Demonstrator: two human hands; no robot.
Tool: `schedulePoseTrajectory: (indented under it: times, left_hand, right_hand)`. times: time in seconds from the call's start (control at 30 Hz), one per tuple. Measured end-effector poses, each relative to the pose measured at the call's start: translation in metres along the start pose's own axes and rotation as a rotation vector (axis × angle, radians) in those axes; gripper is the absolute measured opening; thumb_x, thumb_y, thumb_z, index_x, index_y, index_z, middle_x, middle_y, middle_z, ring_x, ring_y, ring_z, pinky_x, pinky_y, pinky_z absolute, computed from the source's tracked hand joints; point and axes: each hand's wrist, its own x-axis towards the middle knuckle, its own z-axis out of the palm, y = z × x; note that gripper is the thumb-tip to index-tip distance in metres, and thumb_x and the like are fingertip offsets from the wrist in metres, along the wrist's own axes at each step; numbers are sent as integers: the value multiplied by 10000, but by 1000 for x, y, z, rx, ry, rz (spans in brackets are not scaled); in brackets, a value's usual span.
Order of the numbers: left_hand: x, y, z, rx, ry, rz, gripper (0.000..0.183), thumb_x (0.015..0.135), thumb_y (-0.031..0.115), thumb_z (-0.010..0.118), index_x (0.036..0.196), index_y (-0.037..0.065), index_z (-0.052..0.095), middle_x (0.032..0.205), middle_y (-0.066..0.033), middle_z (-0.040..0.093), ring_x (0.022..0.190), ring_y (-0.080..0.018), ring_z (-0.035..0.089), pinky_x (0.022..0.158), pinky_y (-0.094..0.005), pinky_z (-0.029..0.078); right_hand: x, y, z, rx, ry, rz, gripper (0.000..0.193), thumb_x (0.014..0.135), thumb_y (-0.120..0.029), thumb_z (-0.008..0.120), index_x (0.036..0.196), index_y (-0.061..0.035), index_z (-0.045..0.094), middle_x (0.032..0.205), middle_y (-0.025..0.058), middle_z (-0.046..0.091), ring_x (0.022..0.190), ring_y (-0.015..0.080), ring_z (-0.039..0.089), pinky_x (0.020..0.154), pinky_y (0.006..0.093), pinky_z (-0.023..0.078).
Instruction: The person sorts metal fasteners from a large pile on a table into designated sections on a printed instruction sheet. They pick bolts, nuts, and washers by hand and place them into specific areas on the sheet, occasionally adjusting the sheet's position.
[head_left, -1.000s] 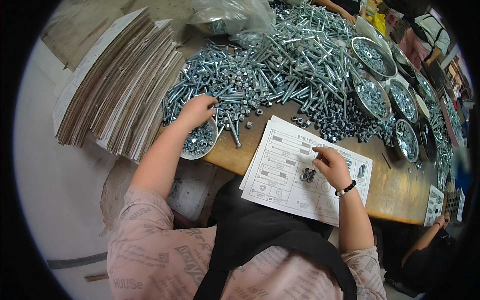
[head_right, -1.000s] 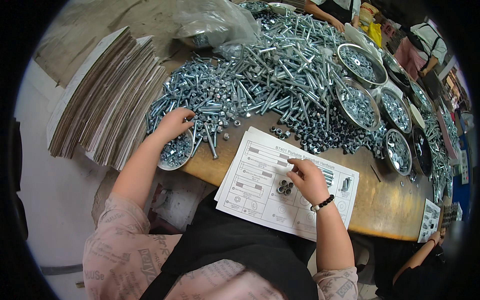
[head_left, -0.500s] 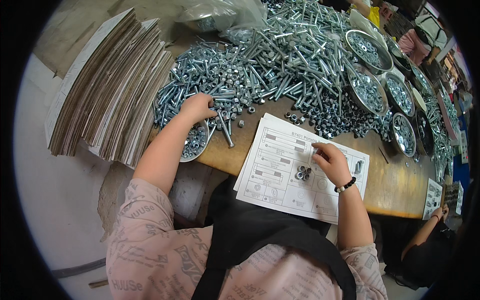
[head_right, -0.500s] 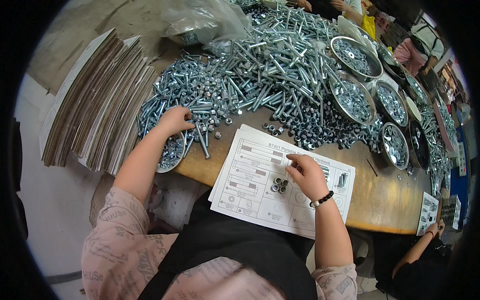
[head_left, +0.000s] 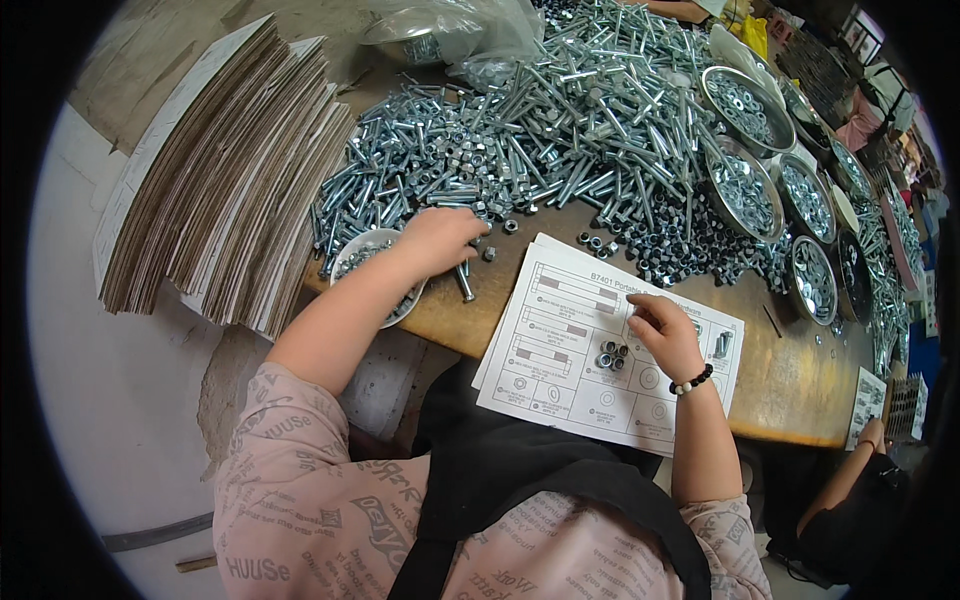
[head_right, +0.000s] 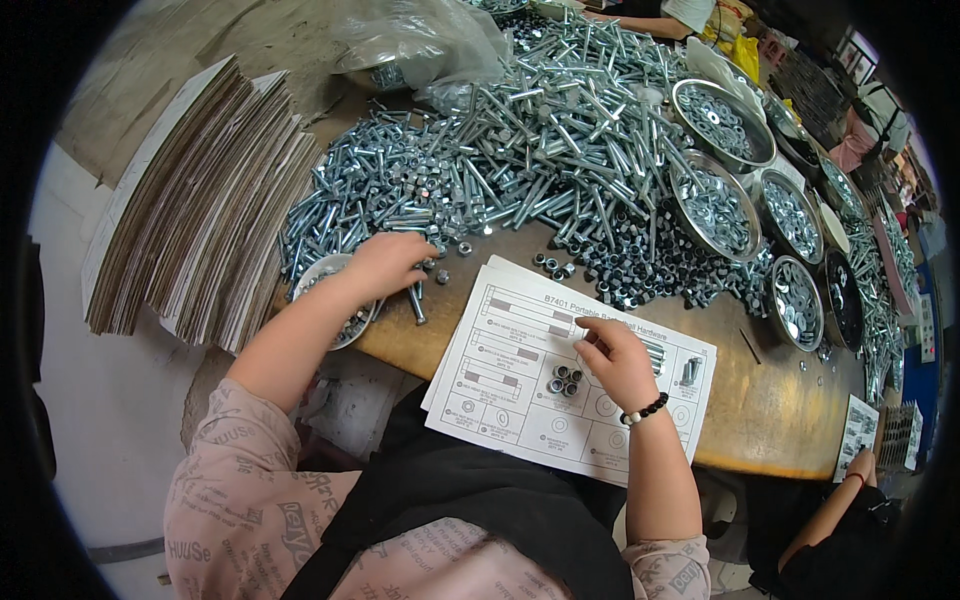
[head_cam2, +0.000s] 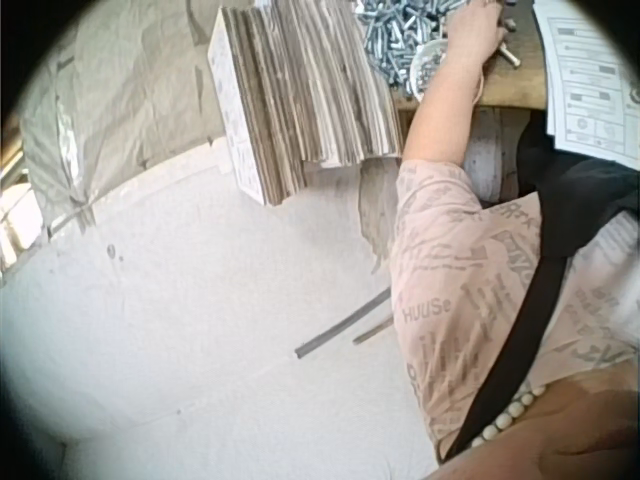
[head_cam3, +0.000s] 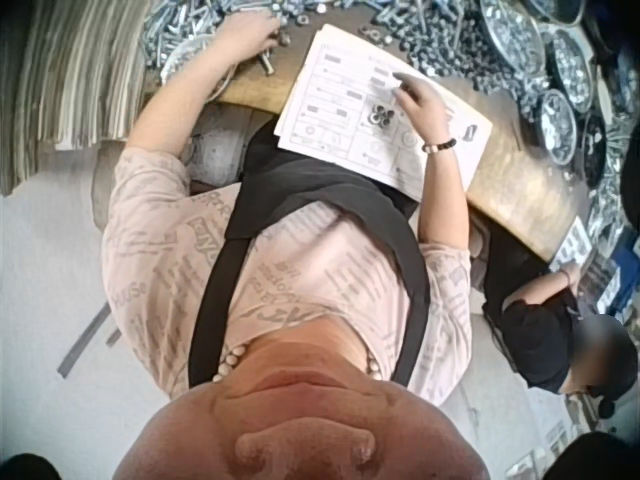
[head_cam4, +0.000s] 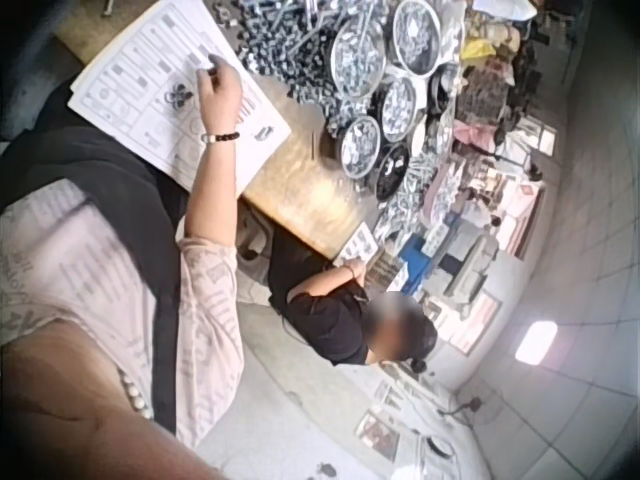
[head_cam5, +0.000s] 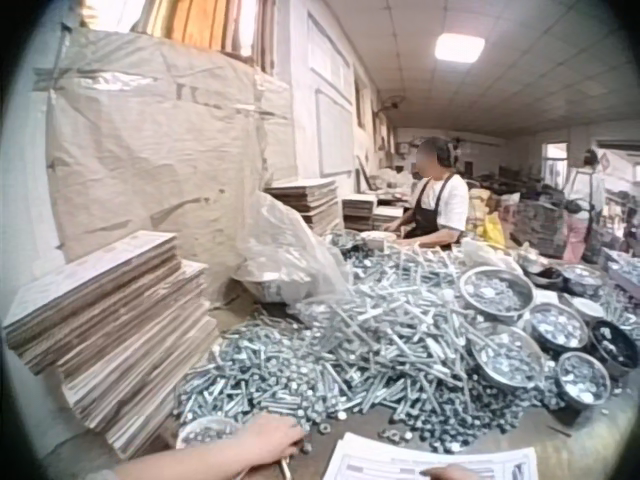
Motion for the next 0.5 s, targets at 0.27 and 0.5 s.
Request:
schedulePoseTrajectory:
  times: [0.27,0.5]
  left_hand:
    - [14,19,14,232,-164,-62,267,709,146,648,950,78,558,882,-129,510,814,-295,573,622,-406,468]
    - [14,20,25,-22,-160,-7,256,726,92,621,973,83,556,961,-115,512,877,-309,542,751,-382,450]
  right_hand:
    - [-7,2,-6,-76,20,-22,258,768,-116,628,1017,-49,604,782,56,568,674,153,539,627,268,445]
    - [-9,-1,-3,-27,4,3,269,773,-118,624,1028,-38,597,789,55,572,679,146,532,631,266,441]
